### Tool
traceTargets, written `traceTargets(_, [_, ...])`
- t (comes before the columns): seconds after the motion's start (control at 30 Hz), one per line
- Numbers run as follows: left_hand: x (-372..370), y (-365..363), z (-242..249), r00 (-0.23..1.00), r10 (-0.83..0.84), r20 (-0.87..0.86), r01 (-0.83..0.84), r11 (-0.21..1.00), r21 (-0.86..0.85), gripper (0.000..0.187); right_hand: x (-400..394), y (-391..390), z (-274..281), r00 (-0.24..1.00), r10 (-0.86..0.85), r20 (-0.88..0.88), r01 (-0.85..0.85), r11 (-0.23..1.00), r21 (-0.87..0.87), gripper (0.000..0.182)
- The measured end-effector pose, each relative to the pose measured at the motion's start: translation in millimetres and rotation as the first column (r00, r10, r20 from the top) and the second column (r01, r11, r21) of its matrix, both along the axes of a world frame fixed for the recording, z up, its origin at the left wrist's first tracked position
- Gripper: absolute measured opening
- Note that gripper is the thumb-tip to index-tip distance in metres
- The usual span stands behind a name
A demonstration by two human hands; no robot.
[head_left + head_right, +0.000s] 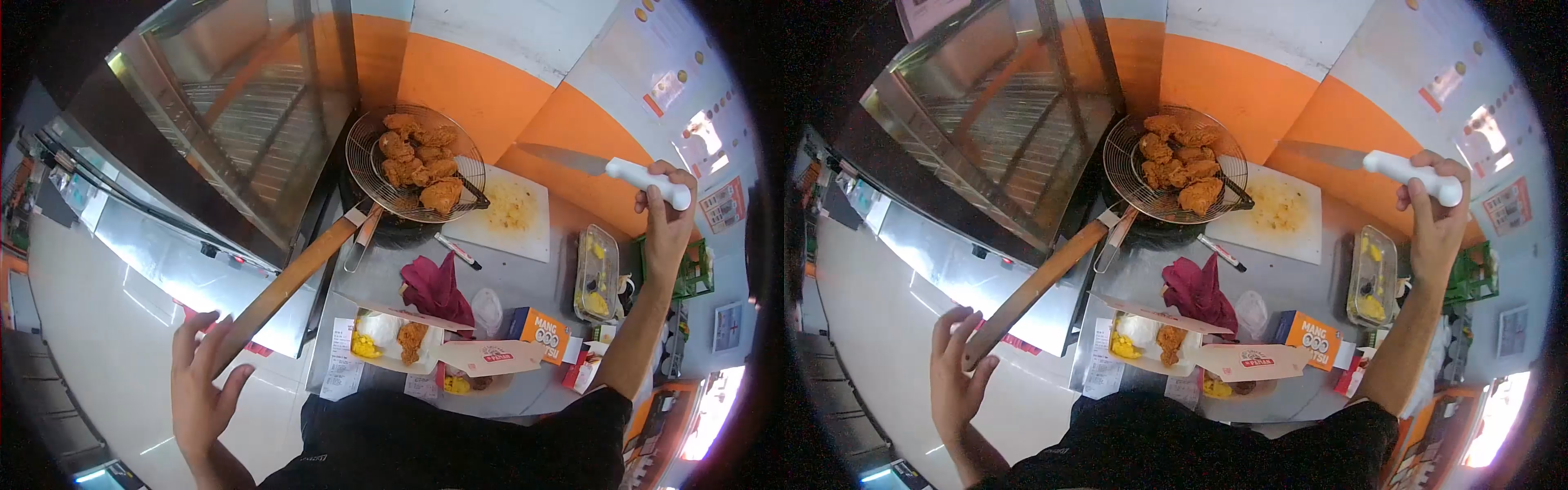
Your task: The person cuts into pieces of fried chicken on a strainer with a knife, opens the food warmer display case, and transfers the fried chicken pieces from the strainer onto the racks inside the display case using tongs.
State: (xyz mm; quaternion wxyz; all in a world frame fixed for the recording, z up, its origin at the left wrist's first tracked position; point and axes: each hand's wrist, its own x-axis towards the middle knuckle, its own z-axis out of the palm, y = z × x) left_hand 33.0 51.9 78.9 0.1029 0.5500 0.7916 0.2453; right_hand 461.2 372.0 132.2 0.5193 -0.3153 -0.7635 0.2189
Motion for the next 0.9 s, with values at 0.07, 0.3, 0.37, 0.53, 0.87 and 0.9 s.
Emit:
traceTargets(0.07, [6, 17, 13, 0.994, -0.095, -0.057, 0.097, 0.995, 0.032, 0.05, -13, -2, -6, 0.996, 0.077, -0.043, -0.077, 0.997, 0.014, 0.026])
traceTargets(0.3, [34, 55, 15, 0.957, -0.283, -0.068, 0.285, 0.958, 0.023, 0.038, -119, 12, -24, 0.914, 0.392, -0.107, -0.404, 0.904, -0.139, 0.032])
traceTargets(0.37, [37, 67, 20, 0.93, -0.353, -0.101, 0.354, 0.935, -0.008, 0.036, -136, 24, -33, 0.879, 0.463, -0.117, -0.477, 0.858, -0.191, 0.032])
traceTargets(0.53, [36, 111, 28, 0.89, -0.446, -0.089, 0.447, 0.894, -0.017, 0.03, -163, 44, -54, 0.84, 0.536, -0.085, -0.537, 0.798, -0.275, 0.031])
traceTargets(0.87, [-5, 306, -66, 0.941, -0.325, -0.093, 0.315, 0.943, -0.111, 0.017, -110, 28, -44, 0.924, 0.356, -0.141, -0.376, 0.914, -0.154, 0.036])
traceTargets(0.9, [-9, 325, -81, 0.945, -0.305, -0.118, 0.283, 0.943, -0.173, 0.019, -94, 22, -40, 0.938, 0.316, -0.144, -0.335, 0.932, -0.139, 0.036])
